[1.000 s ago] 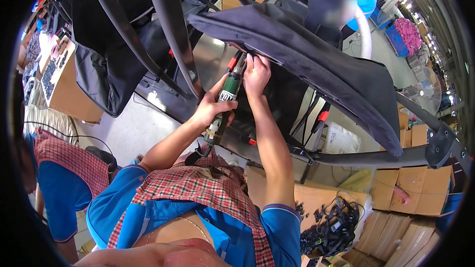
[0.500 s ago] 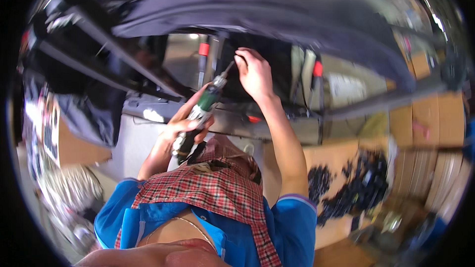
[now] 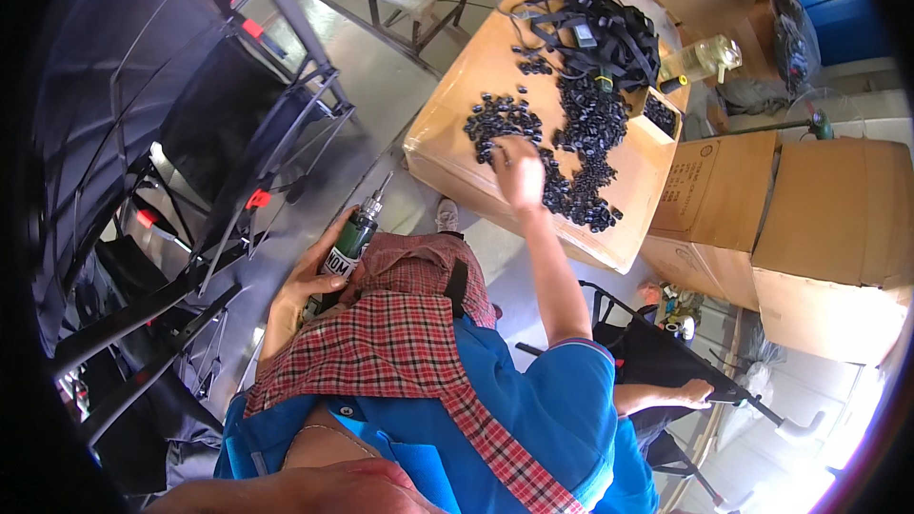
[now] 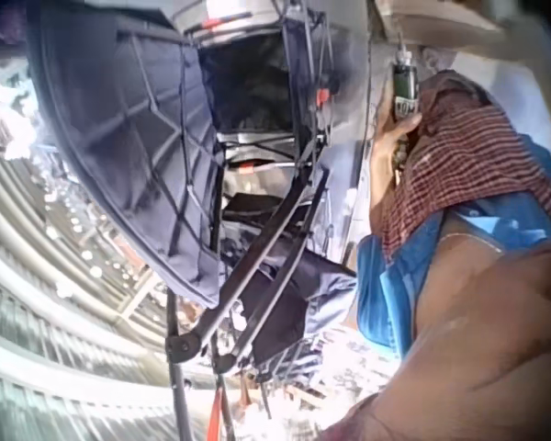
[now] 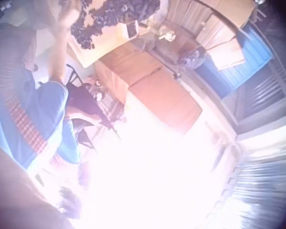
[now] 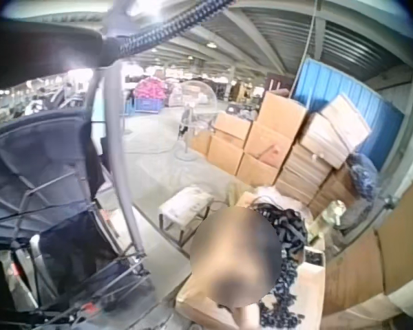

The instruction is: The person uses a cordless drill to attach black plastic fasteners to the fabric canopy of a stroller. They repeatedly pick fasteners from a cardboard box, position them on the canopy, and drive them in with the drill. The person also adjusts the stroller frame and canopy during the process.

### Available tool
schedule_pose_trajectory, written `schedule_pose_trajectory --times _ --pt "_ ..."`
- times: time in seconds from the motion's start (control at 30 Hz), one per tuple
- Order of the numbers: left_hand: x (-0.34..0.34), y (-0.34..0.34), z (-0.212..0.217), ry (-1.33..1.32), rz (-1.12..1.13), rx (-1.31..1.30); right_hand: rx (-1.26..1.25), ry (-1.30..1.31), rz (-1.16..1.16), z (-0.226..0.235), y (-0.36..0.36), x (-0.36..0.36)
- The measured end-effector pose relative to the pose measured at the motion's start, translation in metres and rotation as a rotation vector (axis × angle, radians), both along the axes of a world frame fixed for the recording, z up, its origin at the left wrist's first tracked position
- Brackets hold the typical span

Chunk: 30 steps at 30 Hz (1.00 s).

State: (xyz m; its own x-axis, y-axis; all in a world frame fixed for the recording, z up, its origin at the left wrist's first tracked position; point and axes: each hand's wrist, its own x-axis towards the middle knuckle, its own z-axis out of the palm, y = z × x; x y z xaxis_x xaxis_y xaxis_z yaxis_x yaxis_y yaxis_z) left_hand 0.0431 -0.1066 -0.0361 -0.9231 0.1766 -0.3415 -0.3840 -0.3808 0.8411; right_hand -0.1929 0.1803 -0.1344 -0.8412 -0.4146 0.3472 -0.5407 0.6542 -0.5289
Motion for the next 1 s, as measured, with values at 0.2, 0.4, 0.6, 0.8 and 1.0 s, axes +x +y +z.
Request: schedule_pose_trajectory --times 0.2,0.4,0.6,0.8,1.0 --pt "-0.051 0.045 -0.004 -0.055 -0.070 0.034 -0.005 -0.100 -0.302 -0.054 0.116 -0.042" --pt "-0.098 0.102 -0.016 -0.063 -0.074 0.018 0.019 -0.041 -0.228 -0.066 0.123 -0.068" --pt "-0.135 0.136 -0.002 -0.160 -0.213 0.010 -0.086 -0.132 -0.196 -0.057 0.131 -0.078" --pt "-0.158 0.154 -0.003 -0.092 -0.278 -0.063 -0.676 -0.846 -0.213 -0.035 0.129 -0.077" --pt "-0.175 0.170 -0.002 0.001 -0.349 -0.184 -1.435 -1.366 0.084 0.000 0.116 -0.059"
